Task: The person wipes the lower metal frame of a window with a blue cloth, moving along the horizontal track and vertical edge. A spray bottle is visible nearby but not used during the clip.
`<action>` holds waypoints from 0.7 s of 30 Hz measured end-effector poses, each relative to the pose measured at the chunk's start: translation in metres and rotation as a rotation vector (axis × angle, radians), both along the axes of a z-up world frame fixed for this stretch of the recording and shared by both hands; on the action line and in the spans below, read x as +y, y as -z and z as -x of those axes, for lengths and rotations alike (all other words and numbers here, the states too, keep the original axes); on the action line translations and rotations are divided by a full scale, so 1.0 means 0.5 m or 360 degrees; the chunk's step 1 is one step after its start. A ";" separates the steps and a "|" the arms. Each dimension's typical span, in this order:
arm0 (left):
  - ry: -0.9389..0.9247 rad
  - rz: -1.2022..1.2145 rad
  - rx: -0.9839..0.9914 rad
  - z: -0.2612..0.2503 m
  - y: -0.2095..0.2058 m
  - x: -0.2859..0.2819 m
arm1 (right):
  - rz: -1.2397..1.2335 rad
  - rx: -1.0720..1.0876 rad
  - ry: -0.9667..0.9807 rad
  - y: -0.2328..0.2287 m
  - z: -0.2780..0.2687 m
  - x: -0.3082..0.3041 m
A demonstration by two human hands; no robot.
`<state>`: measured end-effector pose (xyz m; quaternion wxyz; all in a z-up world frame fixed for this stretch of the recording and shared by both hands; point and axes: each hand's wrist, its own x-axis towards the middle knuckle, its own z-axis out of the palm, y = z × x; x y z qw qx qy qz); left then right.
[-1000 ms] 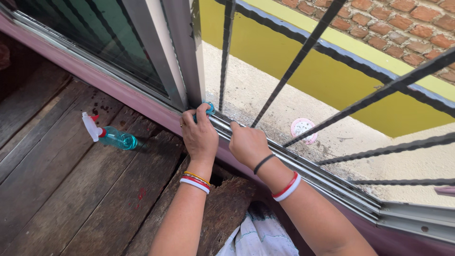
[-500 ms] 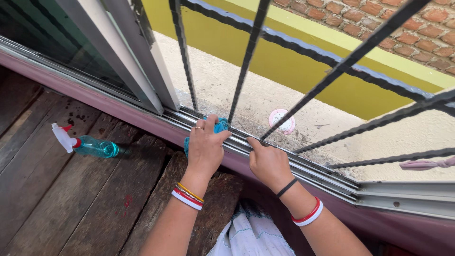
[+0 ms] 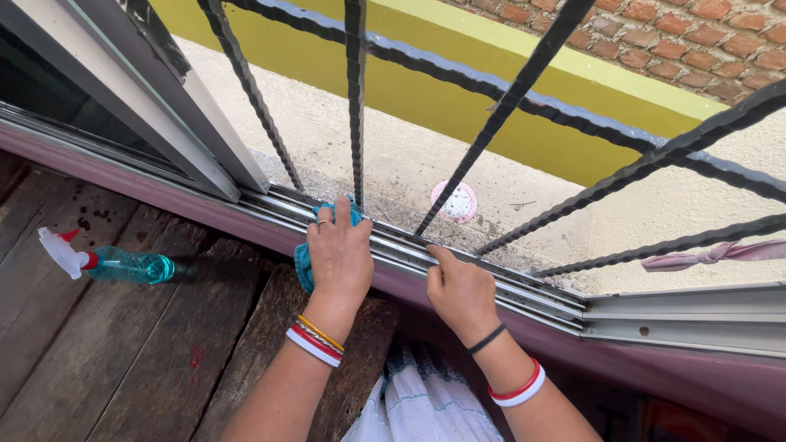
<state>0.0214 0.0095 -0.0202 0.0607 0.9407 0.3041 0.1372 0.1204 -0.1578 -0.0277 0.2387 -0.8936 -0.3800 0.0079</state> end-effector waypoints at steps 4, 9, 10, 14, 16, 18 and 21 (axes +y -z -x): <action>0.0056 0.0061 -0.0090 -0.007 0.001 -0.009 | 0.0049 0.0105 -0.0055 0.007 -0.001 0.028; 0.0184 0.0048 -0.0086 -0.011 0.005 -0.030 | 0.0008 0.0281 -0.0053 0.001 0.004 0.054; 0.0209 0.0047 -0.0154 -0.014 0.005 -0.032 | 0.0011 0.0312 -0.0056 -0.001 0.006 0.060; 0.0245 0.0143 -0.0207 -0.025 0.006 -0.044 | -0.0004 0.0372 -0.0045 0.004 0.008 0.081; 0.0247 0.0233 -0.0198 -0.025 0.008 -0.041 | 0.0041 0.0446 -0.0012 0.016 0.004 0.078; 0.0251 0.0310 -0.0265 -0.025 0.013 -0.035 | -0.0125 0.0515 -0.0102 0.033 -0.015 0.074; 0.0245 0.0403 -0.0386 -0.026 0.020 -0.026 | -0.0346 0.0766 -0.0158 0.063 -0.035 0.077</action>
